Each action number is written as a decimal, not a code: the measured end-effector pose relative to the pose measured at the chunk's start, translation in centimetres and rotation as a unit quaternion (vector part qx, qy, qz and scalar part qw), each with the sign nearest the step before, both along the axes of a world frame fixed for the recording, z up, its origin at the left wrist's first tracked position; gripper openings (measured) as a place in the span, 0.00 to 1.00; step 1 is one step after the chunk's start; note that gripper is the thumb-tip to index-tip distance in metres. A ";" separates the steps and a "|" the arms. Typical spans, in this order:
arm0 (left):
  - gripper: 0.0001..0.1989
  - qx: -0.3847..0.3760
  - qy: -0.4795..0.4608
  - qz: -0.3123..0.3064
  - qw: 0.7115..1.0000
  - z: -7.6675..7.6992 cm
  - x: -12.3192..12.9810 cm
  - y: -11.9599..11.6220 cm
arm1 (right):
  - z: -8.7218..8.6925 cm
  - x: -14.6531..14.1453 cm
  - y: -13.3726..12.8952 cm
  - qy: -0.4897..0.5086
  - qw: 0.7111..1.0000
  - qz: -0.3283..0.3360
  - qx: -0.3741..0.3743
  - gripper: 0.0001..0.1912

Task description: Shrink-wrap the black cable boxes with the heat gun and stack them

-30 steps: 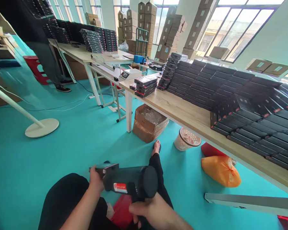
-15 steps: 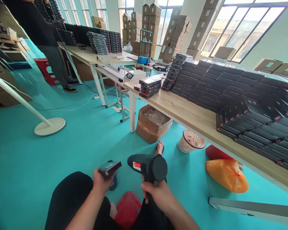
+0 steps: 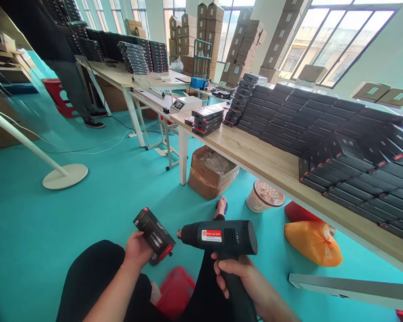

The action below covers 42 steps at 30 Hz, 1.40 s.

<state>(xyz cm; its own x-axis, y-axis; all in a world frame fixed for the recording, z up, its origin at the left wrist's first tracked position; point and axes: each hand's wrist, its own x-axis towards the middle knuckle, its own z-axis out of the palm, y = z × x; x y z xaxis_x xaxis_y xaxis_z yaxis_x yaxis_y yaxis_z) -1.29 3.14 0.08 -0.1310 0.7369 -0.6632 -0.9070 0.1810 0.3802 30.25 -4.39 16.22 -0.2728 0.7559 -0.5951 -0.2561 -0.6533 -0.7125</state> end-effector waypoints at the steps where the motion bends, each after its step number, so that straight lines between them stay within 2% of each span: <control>1: 0.16 0.000 0.001 -0.007 1.000 0.1 -0.1 0.0 | 0.2 0.4 -0.2 -0.008 1.000 0.010 0.001 0.19; 5: 0.15 0.000 -0.003 -0.023 1.000 0.5 0.0 0.0 | 0.6 0.7 -0.9 -0.027 0.996 0.080 0.016 0.21; 10: 0.14 -0.007 -0.012 -0.039 0.999 1.1 0.3 0.0 | 0.6 -0.6 -1.4 -0.087 0.989 0.112 0.050 0.23; 13: 0.15 -0.006 -0.011 -0.037 0.999 1.3 0.3 0.0 | 0.2 -1.0 -1.5 -0.093 0.979 0.180 0.038 0.22; 14: 0.15 -0.005 -0.009 -0.033 0.999 1.3 0.3 0.0 | 0.1 -1.2 -1.6 -0.100 0.976 0.187 0.040 0.23; 18: 0.13 -0.011 -0.008 -0.032 0.999 1.3 0.4 0.0 | -0.6 -1.5 -2.1 -0.131 0.980 0.144 0.050 0.26; 22: 0.12 -0.018 -0.002 -0.042 0.999 1.4 0.6 -0.1 | -0.8 -1.0 -2.5 -0.125 0.973 0.189 0.044 0.23; 25: 0.10 -0.018 0.002 -0.045 0.999 1.3 0.6 -0.1 | -0.9 -0.6 -2.6 -0.134 0.978 0.152 0.046 0.24; 29: 0.10 -0.022 0.003 -0.060 0.998 1.0 0.8 0.0 | -0.4 -0.8 -2.3 -0.117 0.971 0.207 0.028 0.21; 32: 0.10 -0.019 0.027 -0.067 0.997 1.0 1.1 0.0 | 0.9 -2.1 -1.3 -0.130 0.975 0.169 0.054 0.21; 35: 0.11 -0.023 0.044 -0.080 0.996 1.0 1.4 0.0 | 2.5 -3.7 0.9 -0.135 0.979 0.131 0.074 0.20; 42: 0.09 -0.027 0.067 -0.110 0.991 0.7 1.8 0.0 | 4.9 -6.6 6.8 -0.130 0.970 0.165 0.120 0.15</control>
